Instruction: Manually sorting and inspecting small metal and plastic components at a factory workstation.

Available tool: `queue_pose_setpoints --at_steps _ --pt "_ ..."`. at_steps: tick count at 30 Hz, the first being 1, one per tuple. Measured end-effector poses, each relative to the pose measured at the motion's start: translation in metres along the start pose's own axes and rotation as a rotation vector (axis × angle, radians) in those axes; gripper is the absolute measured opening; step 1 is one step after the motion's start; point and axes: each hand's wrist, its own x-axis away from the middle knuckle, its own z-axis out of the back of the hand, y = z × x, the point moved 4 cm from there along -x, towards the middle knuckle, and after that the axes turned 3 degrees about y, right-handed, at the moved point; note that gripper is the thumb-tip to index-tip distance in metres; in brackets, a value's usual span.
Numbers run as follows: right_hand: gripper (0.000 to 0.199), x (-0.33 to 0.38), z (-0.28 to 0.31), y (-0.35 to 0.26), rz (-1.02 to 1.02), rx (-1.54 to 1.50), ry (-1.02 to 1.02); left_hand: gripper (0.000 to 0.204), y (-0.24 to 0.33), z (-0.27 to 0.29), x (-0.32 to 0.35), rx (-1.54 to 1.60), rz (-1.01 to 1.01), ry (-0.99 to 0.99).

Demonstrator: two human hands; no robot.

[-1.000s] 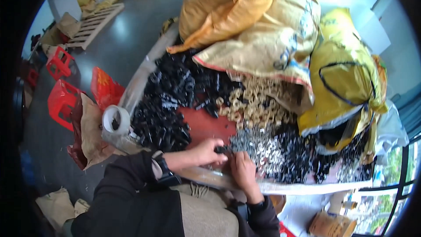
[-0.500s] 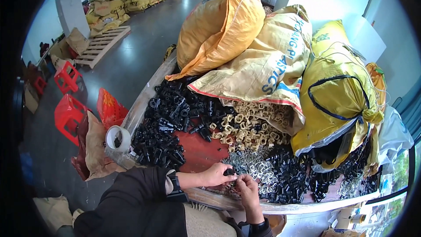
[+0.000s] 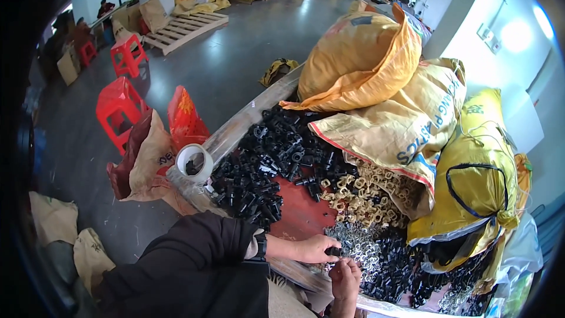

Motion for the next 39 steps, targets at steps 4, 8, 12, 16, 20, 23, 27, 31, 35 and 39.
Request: queue_pose_setpoints --at_steps 4,8,12,16,20,23,27,31,35,39 --pt "0.006 0.006 -0.013 0.001 -0.062 -0.107 -0.103 0.030 0.004 0.006 0.009 0.072 -0.016 0.009" --pt "0.008 0.010 -0.018 0.009 -0.140 -0.199 -0.046 0.031 0.017 0.015 0.019 0.163 0.061 -0.011" --pt "0.009 0.010 -0.024 0.013 -0.132 -0.237 -0.110 0.030 0.018 0.018 0.021 0.045 -0.094 0.111" --pt "0.008 0.009 -0.023 0.011 -0.043 -0.165 -0.096 0.029 0.012 0.016 0.020 0.255 0.150 0.025" --pt "0.006 0.005 -0.019 0.007 0.053 -0.125 -0.061 0.026 0.010 0.013 0.011 0.074 -0.031 0.045" --pt "0.006 0.002 -0.013 0.006 0.091 -0.087 0.038 0.024 0.013 0.010 0.006 0.061 0.020 0.032" --pt "0.007 -0.003 -0.001 0.007 0.070 -0.083 0.023 0.022 0.011 0.007 -0.002 0.059 -0.058 0.032" --pt "0.008 -0.006 0.008 0.009 0.003 -0.148 -0.092 0.022 0.012 0.005 -0.007 0.050 -0.212 -0.019" --pt "0.008 0.001 0.013 0.012 -0.009 -0.166 -0.143 0.024 0.014 0.000 -0.002 0.020 -0.235 -0.081" --pt "0.009 0.003 0.012 0.011 0.014 -0.122 -0.029 0.026 0.014 0.001 -0.003 0.006 -0.132 -0.122"
